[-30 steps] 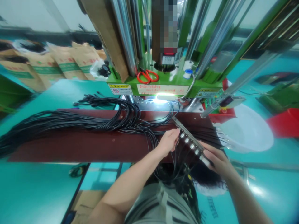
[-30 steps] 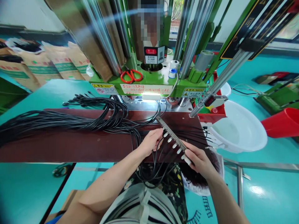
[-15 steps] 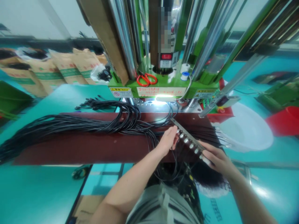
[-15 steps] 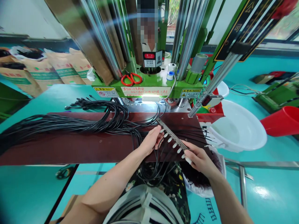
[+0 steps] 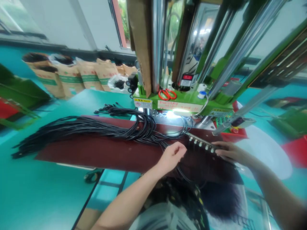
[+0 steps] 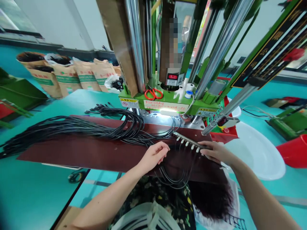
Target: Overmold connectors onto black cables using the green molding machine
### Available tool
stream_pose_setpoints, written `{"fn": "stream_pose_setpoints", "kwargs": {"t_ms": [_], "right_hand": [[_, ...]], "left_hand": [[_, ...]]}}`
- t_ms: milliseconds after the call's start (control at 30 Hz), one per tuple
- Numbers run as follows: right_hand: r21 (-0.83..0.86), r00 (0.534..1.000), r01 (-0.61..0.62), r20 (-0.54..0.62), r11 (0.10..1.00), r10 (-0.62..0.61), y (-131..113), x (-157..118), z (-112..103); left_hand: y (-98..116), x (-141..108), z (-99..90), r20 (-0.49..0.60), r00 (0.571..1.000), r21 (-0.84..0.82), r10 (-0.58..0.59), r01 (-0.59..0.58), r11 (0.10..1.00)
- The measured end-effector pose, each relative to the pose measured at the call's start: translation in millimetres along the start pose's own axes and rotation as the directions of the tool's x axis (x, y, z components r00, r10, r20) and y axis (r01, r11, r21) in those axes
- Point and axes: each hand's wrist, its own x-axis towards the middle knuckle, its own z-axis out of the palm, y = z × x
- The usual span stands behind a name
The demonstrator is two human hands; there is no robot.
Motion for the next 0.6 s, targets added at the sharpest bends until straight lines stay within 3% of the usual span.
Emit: {"fn": "stream_pose_setpoints", "kwargs": {"t_ms": [133, 267, 467, 600], "right_hand": [[-0.246, 0.978, 0.208, 0.043, 0.947, -0.204, -21.5, 52.7, -10.2], [-0.361, 0.905, 0.387, -0.03, 0.849, -0.425, -34.9, 96.5, -6.1], [-0.322, 0.858, 0.427, -0.152, 0.845, -0.491, -32.8, 117.0, 16.9], [-0.271, 0.807, 0.379, -0.372, 0.885, -0.459, -16.2, 115.4, 25.7]], "left_hand": [[1.8, -2.6, -15.0, -0.068, 0.997, 0.033, 0.037, -0.035, 0.999], [2.6, -5.7, -29.0, -0.12, 0.992, 0.043, 0.04, -0.035, 0.998], [1.9, 0.7, -44.3, -0.173, 0.983, 0.076, 0.061, -0.048, 0.996], [7.7, 23.0, -54.7, -0.228, 0.961, 0.193, 0.158, -0.115, 0.974]]}}
